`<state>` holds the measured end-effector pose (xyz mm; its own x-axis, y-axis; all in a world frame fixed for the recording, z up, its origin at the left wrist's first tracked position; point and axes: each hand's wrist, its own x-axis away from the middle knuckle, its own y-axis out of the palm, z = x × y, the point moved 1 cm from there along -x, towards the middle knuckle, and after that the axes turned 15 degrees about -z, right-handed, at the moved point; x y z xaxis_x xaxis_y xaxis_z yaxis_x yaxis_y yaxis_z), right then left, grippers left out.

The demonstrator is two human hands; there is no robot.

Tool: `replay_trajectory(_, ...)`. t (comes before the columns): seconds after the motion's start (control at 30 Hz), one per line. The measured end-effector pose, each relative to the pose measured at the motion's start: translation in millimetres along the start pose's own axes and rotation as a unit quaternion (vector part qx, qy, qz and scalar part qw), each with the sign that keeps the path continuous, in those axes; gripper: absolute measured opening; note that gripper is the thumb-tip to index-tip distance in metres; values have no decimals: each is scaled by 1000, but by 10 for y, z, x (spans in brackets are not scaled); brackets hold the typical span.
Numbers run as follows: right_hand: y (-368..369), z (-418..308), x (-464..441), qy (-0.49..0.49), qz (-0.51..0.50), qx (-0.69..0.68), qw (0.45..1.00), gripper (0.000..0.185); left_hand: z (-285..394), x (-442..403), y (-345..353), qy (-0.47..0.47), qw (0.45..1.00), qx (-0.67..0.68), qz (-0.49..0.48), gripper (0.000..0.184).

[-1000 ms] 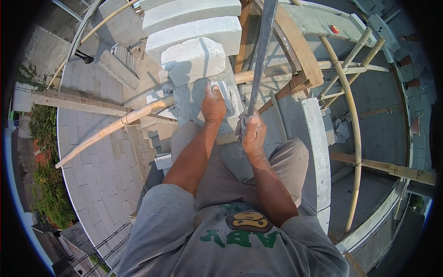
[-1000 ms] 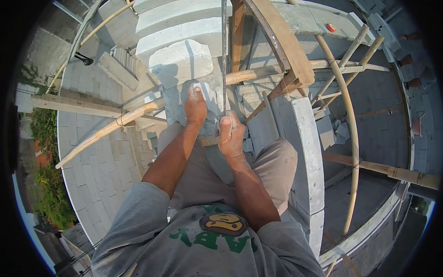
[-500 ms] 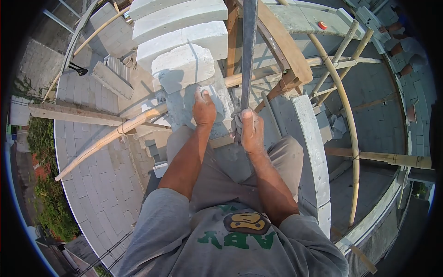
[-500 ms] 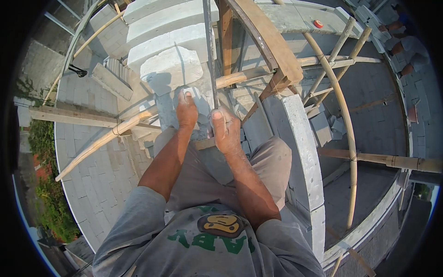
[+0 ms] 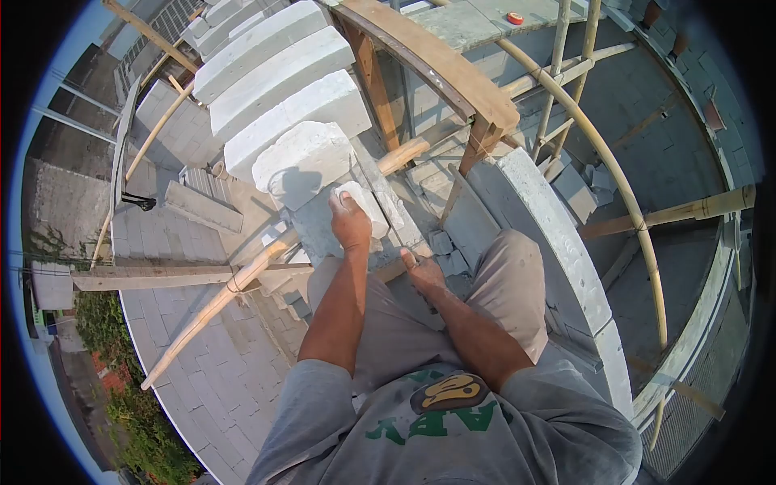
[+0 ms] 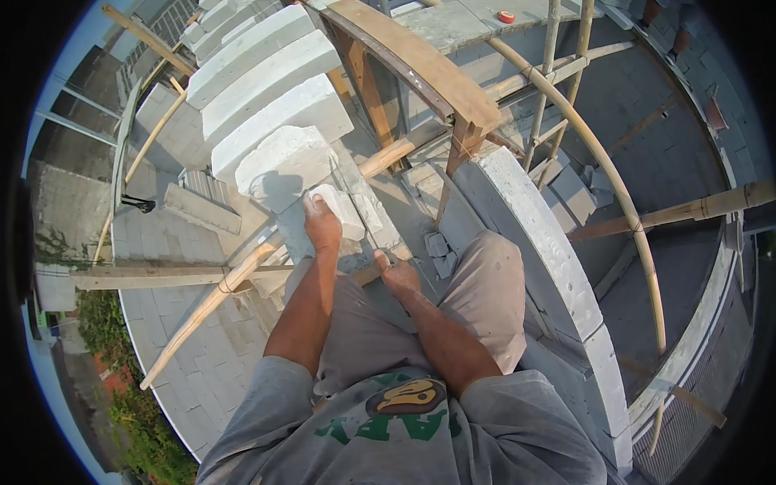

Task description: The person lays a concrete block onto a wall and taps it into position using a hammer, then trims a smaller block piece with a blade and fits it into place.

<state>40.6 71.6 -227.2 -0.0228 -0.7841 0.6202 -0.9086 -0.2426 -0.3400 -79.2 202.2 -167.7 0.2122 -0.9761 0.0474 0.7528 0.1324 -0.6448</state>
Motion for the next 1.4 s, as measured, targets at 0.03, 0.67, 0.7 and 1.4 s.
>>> replay_trajectory(0.03,62,59,-3,-25,62,43,997,83,3,47,-9,-2,1000,1,0,44)
replay_trajectory(0.67,101,247,-63,32,-38,-44,998,69,122,100,-60,-39,998,38,-25,49)
replay_trajectory(0.7,36,129,-48,-18,-30,-77,996,66,67,45,-20,-29,999,36,-17,49)
replay_trajectory(1.4,-629,-906,347,-135,-83,-258,953,61,93,37,-57,-7,999,43,-20,47)
